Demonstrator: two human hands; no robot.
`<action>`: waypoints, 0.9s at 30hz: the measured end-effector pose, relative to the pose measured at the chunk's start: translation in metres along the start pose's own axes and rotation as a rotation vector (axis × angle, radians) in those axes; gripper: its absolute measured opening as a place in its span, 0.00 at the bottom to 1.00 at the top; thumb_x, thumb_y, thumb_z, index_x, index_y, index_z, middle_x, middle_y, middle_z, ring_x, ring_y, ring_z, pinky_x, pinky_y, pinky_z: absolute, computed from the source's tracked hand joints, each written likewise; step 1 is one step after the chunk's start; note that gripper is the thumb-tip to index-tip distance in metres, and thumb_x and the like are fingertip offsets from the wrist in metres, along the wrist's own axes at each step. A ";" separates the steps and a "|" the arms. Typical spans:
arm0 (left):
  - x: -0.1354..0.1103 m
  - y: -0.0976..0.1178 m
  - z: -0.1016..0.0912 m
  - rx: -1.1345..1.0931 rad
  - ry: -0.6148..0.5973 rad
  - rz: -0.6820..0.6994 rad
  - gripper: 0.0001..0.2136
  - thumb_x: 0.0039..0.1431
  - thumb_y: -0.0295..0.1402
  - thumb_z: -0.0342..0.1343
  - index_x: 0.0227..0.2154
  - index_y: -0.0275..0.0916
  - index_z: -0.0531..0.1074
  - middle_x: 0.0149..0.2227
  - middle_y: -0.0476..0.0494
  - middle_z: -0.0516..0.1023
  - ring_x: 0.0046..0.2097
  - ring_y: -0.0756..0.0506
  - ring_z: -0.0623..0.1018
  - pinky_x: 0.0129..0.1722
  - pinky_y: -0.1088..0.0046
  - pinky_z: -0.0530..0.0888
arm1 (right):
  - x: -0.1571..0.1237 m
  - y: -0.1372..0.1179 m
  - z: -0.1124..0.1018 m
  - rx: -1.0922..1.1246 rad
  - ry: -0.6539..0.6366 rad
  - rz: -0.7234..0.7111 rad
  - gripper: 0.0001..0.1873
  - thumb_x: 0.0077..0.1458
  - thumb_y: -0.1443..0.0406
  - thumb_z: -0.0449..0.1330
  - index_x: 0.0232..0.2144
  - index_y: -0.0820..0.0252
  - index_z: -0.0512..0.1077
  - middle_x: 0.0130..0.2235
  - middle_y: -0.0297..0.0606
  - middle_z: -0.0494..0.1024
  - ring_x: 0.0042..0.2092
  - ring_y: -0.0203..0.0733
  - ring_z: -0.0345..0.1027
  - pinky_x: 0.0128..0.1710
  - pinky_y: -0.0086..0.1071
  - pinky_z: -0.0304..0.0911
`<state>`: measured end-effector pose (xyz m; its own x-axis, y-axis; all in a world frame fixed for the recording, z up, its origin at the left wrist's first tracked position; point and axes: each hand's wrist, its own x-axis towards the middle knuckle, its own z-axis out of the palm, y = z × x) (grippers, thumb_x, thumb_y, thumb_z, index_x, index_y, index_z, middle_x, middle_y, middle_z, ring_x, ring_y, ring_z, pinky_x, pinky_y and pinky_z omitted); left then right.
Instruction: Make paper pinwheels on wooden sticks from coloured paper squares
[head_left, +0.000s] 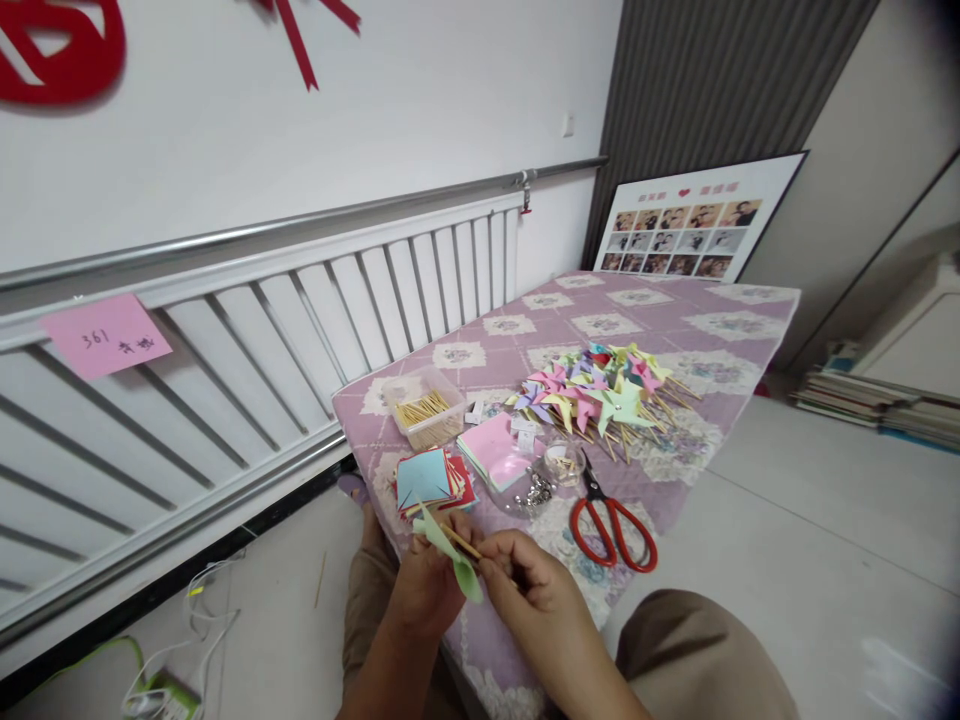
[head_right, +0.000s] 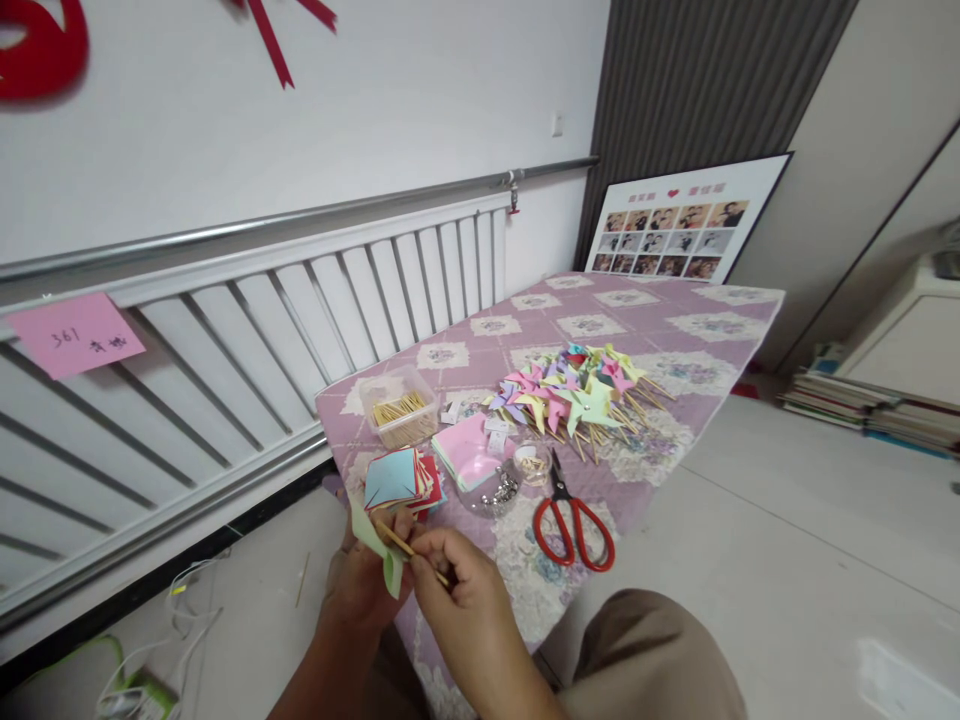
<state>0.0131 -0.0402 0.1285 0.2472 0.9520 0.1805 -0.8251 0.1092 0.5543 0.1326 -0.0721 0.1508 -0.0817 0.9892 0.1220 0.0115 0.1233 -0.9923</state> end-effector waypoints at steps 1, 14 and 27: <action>0.000 0.000 0.001 -0.010 -0.018 0.005 0.08 0.48 0.30 0.64 0.24 0.39 0.69 0.28 0.52 0.72 0.31 0.51 0.72 0.30 0.76 0.67 | 0.000 0.000 0.000 -0.012 -0.001 -0.007 0.08 0.53 0.62 0.56 0.28 0.59 0.71 0.23 0.29 0.64 0.26 0.35 0.56 0.26 0.26 0.53; -0.003 0.002 0.002 -0.018 0.000 0.036 0.08 0.46 0.31 0.66 0.23 0.38 0.71 0.28 0.50 0.71 0.31 0.51 0.71 0.32 0.75 0.67 | -0.002 0.000 0.001 -0.144 -0.021 -0.095 0.08 0.55 0.63 0.55 0.27 0.59 0.70 0.22 0.27 0.61 0.25 0.34 0.55 0.25 0.26 0.52; -0.005 0.003 0.013 0.089 0.214 0.005 0.08 0.43 0.32 0.67 0.26 0.36 0.74 0.26 0.49 0.73 0.29 0.51 0.72 0.30 0.77 0.68 | 0.000 0.000 -0.001 -0.043 -0.004 -0.028 0.06 0.52 0.63 0.56 0.25 0.59 0.68 0.22 0.28 0.62 0.25 0.34 0.54 0.25 0.26 0.52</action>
<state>0.0155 -0.0478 0.1397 0.1217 0.9925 0.0123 -0.7756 0.0874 0.6252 0.1335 -0.0725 0.1505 -0.0869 0.9849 0.1497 0.0520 0.1545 -0.9866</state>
